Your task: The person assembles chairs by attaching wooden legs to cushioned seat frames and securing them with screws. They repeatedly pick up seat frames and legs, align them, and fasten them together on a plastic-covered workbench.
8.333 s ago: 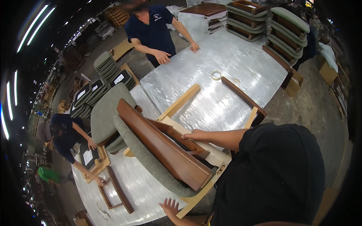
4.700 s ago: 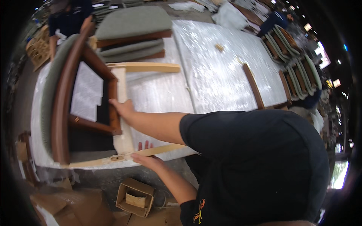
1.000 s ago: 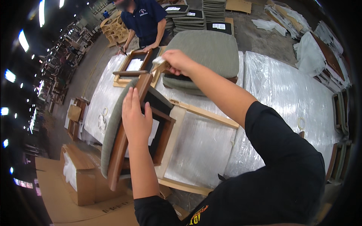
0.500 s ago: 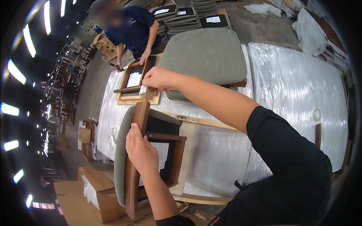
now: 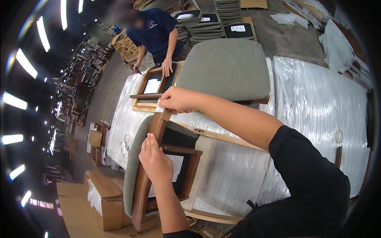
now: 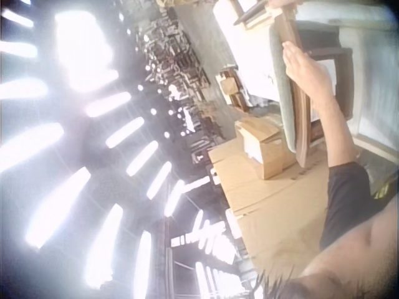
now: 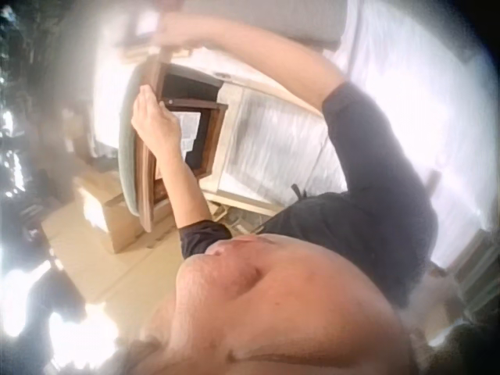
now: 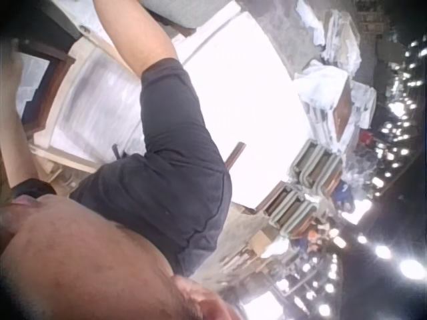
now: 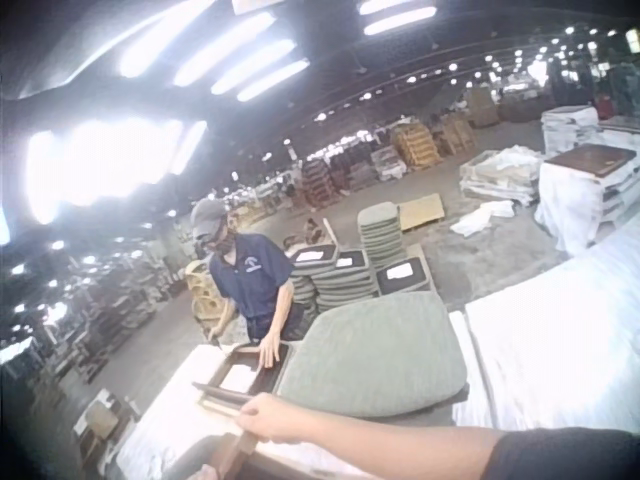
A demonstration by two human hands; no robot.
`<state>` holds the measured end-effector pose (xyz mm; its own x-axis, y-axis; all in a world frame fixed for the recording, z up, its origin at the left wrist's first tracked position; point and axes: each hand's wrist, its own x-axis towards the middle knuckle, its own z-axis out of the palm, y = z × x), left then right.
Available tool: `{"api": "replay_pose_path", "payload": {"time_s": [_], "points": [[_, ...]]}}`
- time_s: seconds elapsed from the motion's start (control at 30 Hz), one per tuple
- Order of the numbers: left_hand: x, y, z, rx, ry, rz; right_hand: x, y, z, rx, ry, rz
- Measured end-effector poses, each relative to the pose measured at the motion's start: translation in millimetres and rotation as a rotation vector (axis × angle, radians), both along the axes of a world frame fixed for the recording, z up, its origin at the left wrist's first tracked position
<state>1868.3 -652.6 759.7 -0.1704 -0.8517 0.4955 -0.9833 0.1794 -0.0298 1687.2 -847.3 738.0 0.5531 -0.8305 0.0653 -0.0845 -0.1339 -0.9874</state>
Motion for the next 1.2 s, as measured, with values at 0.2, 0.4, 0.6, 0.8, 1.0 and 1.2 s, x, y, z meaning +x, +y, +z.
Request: {"api": "replay_pose_path", "payload": {"time_s": [0.2,0.4,0.6,0.8,1.0,1.2], "points": [[4.2,1.3,-4.7,-0.054,-0.021,-0.016,-16.9,4.8,19.8,-0.018,-0.001,-0.238],[0.2,9.8,9.6,-0.051,0.275,-0.109,-50.0,66.4,61.0,0.249,-0.696,-0.293],[-7.4,106.9,-6.8,-0.154,1.578,-0.510,38.2,238.9,51.8,0.289,-0.358,0.097],[126.6,289.2,-39.5,-0.848,1.537,-0.254,105.7,265.6,53.6,-0.657,0.106,0.051],[205.6,301.6,-83.1,-1.012,1.893,-0.230,173.5,248.2,27.4,-0.806,0.253,-0.190],[217.3,292.2,-107.6,-1.004,2.028,-0.419,187.8,253.3,9.6,-1.152,0.261,-0.281]]}}
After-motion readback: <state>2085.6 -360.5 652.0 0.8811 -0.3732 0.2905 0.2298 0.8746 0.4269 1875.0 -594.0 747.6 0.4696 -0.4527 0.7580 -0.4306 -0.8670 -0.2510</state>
